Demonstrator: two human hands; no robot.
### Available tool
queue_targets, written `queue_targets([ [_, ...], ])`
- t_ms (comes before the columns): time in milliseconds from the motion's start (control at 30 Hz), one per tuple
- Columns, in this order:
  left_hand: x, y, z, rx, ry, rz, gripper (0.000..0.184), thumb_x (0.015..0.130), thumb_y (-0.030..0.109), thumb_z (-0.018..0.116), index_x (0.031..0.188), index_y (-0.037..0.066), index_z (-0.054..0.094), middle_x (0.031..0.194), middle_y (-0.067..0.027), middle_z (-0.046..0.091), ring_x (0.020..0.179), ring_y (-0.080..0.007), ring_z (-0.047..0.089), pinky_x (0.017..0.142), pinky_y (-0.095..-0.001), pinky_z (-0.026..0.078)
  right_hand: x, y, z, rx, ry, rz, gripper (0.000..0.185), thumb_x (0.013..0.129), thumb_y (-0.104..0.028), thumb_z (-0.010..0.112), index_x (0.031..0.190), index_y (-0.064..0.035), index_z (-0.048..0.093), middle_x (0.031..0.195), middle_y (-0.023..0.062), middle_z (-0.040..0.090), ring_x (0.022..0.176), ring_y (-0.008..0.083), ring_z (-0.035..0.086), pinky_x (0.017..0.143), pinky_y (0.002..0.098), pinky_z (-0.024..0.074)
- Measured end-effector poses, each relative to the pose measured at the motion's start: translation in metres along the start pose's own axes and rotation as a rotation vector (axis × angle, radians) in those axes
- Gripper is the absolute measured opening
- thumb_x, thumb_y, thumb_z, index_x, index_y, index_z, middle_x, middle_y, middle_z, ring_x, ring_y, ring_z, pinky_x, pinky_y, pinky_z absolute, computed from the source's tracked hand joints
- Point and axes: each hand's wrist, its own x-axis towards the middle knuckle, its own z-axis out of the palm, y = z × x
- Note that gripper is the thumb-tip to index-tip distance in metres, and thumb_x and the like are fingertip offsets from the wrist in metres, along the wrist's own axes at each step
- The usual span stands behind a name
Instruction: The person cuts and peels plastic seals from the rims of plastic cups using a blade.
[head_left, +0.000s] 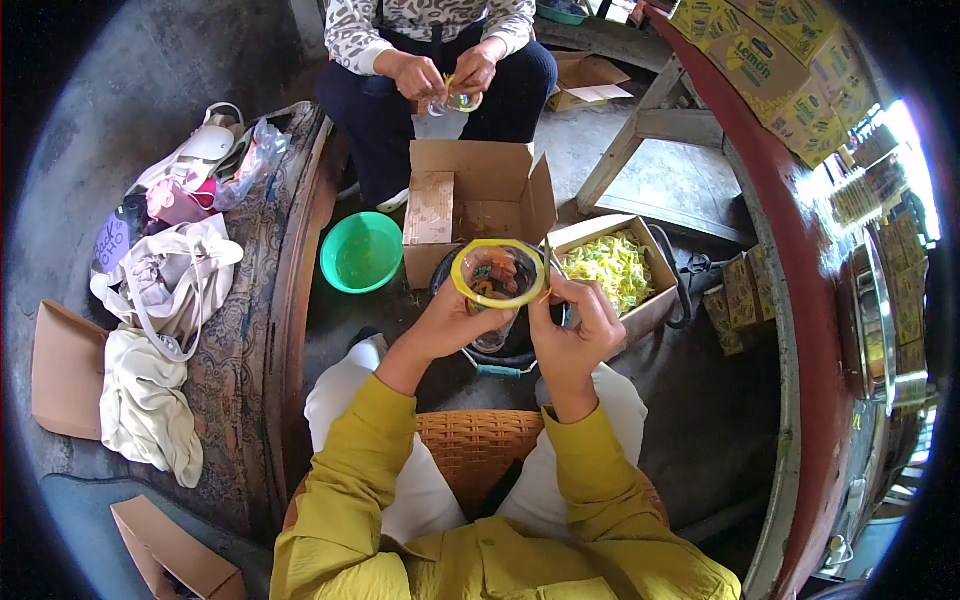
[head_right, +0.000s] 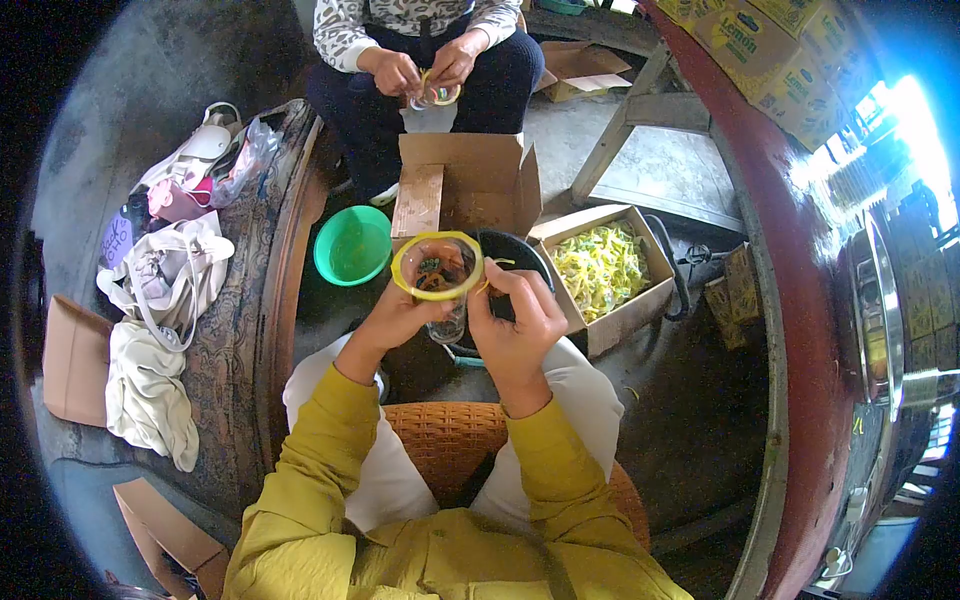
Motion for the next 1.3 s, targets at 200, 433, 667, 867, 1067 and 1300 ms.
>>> queue_targets([
  [200,-0.002,-0.003,0.001,-0.044,-0.060,0.028,0.054,0.073,0.002,0.065,0.120,0.005,0.039,0.113,-0.0040,0.044,0.106,-0.0124,0.043,0.088,-0.0266,0.041,0.001,0.005,-0.003,0.099,-0.006,0.119,0.017,0.064,0.007,0.068,0.080,0.0023,0.063,0.068,0.0094,0.061,0.059,0.0137,0.059,0.055,0.0225,0.0464],
  [433,-0.001,-0.010,-0.001,-0.064,0.072,0.005,0.056,0.075,0.007,0.063,0.124,0.005,0.036,0.118,-0.0069,0.040,0.111,-0.0142,0.040,0.089,-0.0280,0.041,-0.001,0.005,-0.001,0.141,0.033,0.103,0.016,0.064,0.008,0.067,0.078,0.0034,0.063,0.066,0.0092,0.060,0.058,0.0134,0.059,0.054,0.0221,0.0458],
  [667,0.000,-0.013,0.002,0.077,0.183,0.118,0.057,0.078,0.009,0.065,0.125,0.004,0.032,0.115,-0.0066,0.038,0.109,-0.0150,0.040,0.087,-0.0280,0.044,-0.003,-0.001,0.000,0.104,0.006,0.070,0.016,0.064,0.008,0.067,0.079,0.0026,0.063,0.066,0.0097,0.060,0.059,0.0141,0.059,0.055,0.0225,0.0463],
  [867,0.001,-0.008,0.004,-0.025,0.146,0.080,0.056,0.079,0.008,0.064,0.124,0.004,0.031,0.114,-0.0061,0.041,0.104,-0.0143,0.044,0.082,-0.0261,0.047,-0.004,-0.002,0.002,0.080,-0.018,0.030,0.017,0.064,0.007,0.068,0.080,0.0025,0.063,0.068,0.0102,0.061,0.059,0.0147,0.060,0.056,0.0233,0.0475],
  [1067,0.006,-0.001,0.007,0.115,0.041,0.161,0.053,0.081,0.004,0.060,0.122,0.004,0.026,0.115,-0.0086,0.042,0.104,-0.0149,0.046,0.087,-0.0268,0.044,-0.006,-0.001,0.004,0.099,-0.009,0.070,0.017,0.064,0.006,0.069,0.080,0.0021,0.063,0.068,0.0098,0.061,0.060,0.0140,0.060,0.056,0.0225,0.0480],
  [1300,0.006,0.000,0.011,0.340,0.046,0.264,0.059,0.081,0.000,0.059,0.118,0.005,0.015,0.115,-0.0123,0.042,0.107,-0.0168,0.045,0.090,-0.0284,0.041,-0.006,0.004,0.005,0.003,0.029,0.033,0.017,0.065,0.005,0.070,0.081,0.0016,0.063,0.070,0.0094,0.061,0.060,0.0141,0.060,0.055,0.0229,0.0472],
])
